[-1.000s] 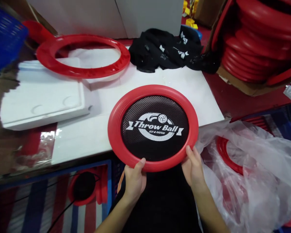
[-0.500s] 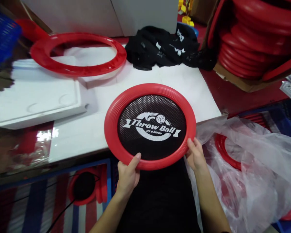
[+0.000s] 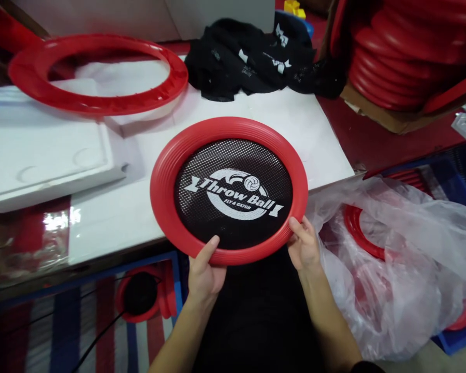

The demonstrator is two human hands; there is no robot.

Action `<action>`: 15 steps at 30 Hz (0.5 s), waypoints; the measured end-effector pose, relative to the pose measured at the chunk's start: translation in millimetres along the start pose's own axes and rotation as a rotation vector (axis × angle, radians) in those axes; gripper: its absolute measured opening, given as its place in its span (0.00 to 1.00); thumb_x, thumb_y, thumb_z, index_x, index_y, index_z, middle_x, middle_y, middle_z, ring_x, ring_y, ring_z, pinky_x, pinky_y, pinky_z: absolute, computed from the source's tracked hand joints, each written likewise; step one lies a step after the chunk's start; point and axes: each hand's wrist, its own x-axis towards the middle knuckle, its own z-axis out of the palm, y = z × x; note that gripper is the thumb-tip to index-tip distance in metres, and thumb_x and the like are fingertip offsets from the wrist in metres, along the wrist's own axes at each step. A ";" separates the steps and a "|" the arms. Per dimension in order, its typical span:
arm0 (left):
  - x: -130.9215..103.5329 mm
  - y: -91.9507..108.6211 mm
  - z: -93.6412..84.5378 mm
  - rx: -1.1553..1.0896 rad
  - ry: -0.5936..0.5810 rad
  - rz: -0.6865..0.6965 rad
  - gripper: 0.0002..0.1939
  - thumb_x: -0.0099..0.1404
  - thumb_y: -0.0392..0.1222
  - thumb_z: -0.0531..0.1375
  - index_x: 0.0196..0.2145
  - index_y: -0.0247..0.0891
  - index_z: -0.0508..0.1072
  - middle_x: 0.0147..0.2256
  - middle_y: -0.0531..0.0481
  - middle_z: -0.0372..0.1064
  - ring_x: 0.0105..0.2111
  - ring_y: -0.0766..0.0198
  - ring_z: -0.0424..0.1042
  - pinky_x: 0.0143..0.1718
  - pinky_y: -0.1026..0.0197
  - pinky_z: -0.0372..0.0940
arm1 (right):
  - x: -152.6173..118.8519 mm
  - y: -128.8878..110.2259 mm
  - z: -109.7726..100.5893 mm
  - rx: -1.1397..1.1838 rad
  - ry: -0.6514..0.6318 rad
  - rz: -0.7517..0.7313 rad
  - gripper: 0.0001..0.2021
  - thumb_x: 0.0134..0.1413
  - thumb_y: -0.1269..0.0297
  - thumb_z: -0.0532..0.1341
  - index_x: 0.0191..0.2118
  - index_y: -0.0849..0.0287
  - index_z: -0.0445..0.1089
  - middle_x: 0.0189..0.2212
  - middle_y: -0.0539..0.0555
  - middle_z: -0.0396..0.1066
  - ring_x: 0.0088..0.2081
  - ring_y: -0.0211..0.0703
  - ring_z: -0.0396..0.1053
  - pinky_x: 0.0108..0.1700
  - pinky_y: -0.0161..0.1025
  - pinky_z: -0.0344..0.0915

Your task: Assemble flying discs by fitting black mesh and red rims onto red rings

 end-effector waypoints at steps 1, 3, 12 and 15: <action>2.9 4.1 -1.0 0.008 0.007 -0.003 0.34 0.54 0.40 0.79 0.58 0.46 0.79 0.52 0.49 0.81 0.59 0.50 0.78 0.66 0.48 0.70 | -1.0 -0.6 -0.9 -0.021 -0.016 -0.012 0.16 0.57 0.53 0.74 0.48 0.53 0.79 0.39 0.49 0.82 0.35 0.42 0.76 0.43 0.42 0.76; 7.8 11.7 -3.0 0.025 0.017 -0.007 0.34 0.52 0.40 0.80 0.57 0.46 0.80 0.51 0.50 0.82 0.57 0.51 0.79 0.66 0.48 0.71 | -0.2 -4.6 -3.3 -0.072 -0.069 -0.021 0.18 0.57 0.52 0.74 0.51 0.52 0.78 0.43 0.51 0.83 0.41 0.45 0.78 0.48 0.44 0.77; -5.8 -13.5 -24.3 -0.032 0.085 -0.017 0.35 0.53 0.56 0.80 0.56 0.47 0.80 0.54 0.47 0.81 0.62 0.48 0.76 0.67 0.46 0.69 | 23.1 -26.1 -5.0 -0.123 0.028 -0.160 0.20 0.56 0.50 0.75 0.50 0.53 0.79 0.44 0.54 0.83 0.41 0.47 0.79 0.46 0.45 0.78; -24.2 -39.3 -17.7 -0.117 -0.032 -0.133 0.37 0.52 0.59 0.79 0.58 0.47 0.79 0.54 0.44 0.81 0.62 0.44 0.75 0.66 0.41 0.68 | 7.2 -7.4 14.6 -0.060 0.059 -0.185 0.16 0.60 0.51 0.72 0.49 0.53 0.79 0.45 0.53 0.84 0.43 0.47 0.80 0.48 0.44 0.77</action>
